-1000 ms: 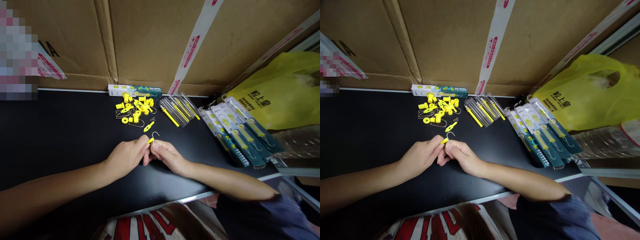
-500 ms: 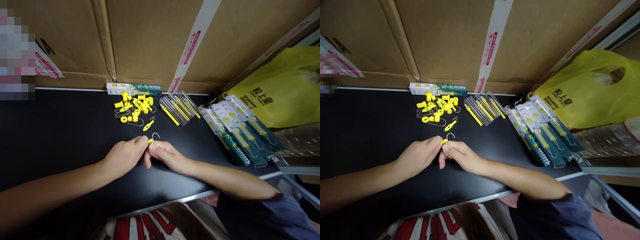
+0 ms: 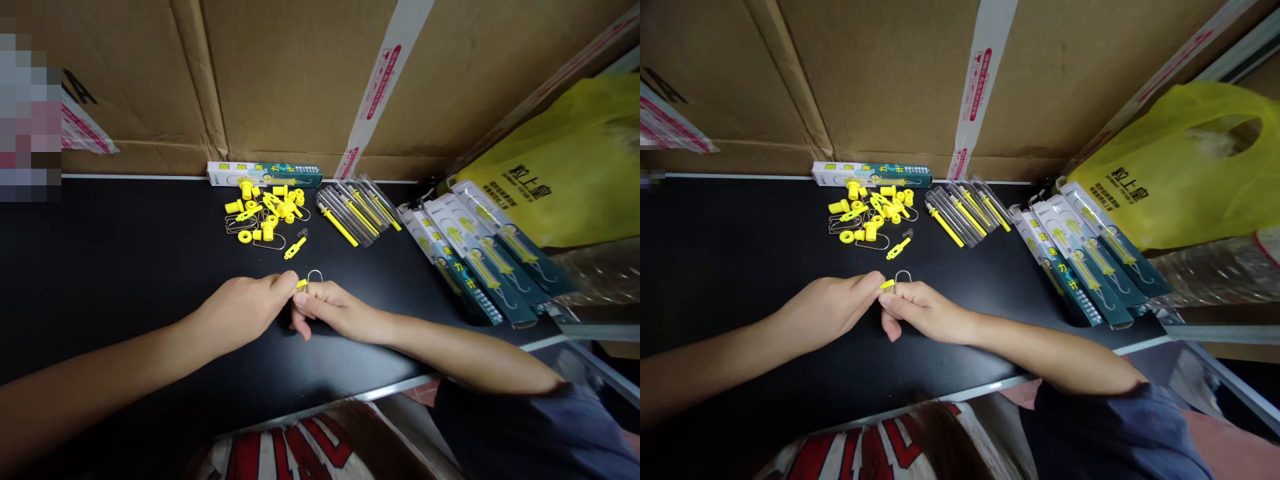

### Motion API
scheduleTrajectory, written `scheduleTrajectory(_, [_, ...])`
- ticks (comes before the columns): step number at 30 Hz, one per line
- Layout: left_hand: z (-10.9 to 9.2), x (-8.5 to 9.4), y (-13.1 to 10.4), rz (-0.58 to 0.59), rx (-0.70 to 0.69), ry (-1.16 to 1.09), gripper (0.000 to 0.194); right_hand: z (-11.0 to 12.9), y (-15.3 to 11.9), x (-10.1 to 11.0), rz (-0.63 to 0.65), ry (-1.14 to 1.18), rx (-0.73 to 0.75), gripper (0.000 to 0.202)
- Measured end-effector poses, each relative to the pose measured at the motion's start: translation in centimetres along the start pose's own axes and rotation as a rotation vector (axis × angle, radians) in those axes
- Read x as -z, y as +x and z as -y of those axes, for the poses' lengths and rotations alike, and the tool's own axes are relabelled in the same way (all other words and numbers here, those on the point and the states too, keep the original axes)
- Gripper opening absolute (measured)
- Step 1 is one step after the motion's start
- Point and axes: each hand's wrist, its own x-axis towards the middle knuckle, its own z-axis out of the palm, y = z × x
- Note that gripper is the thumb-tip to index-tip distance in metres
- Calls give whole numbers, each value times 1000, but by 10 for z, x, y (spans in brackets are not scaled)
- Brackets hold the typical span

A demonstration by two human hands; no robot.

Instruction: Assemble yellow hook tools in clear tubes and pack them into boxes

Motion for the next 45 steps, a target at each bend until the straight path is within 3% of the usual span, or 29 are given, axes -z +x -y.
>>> scheduleTrajectory(8, [-4,9,3,49,67,-158,22,5,-3,3,27,-23,-26,45])
scheduleTrajectory(14, [-5,15,4,-139,201,-515,21,10,-7,4,100,-11,-107,43])
scheduleTrajectory(19, [-6,16,6,-111,187,-672,22,8,-8,4,213,-26,-141,44])
scheduleTrajectory(23, [-6,17,6,-199,288,-694,29,9,-8,3,28,-72,-119,40])
scheduleTrajectory(26, [-4,17,5,-203,363,-754,29,12,-8,3,-158,-231,-17,34])
scheduleTrajectory(30, [-4,17,6,-129,362,-828,30,13,-9,2,-163,-212,3,33])
scheduleTrajectory(33, [-5,17,6,-138,286,-758,29,8,-8,0,-129,-19,-48,36])
scheduleTrajectory(38, [-4,12,4,-160,168,-583,24,0,-5,0,-195,343,-26,31])
scheduleTrajectory(45, [-5,4,4,-170,132,-253,23,0,-5,-1,-157,439,-16,31])
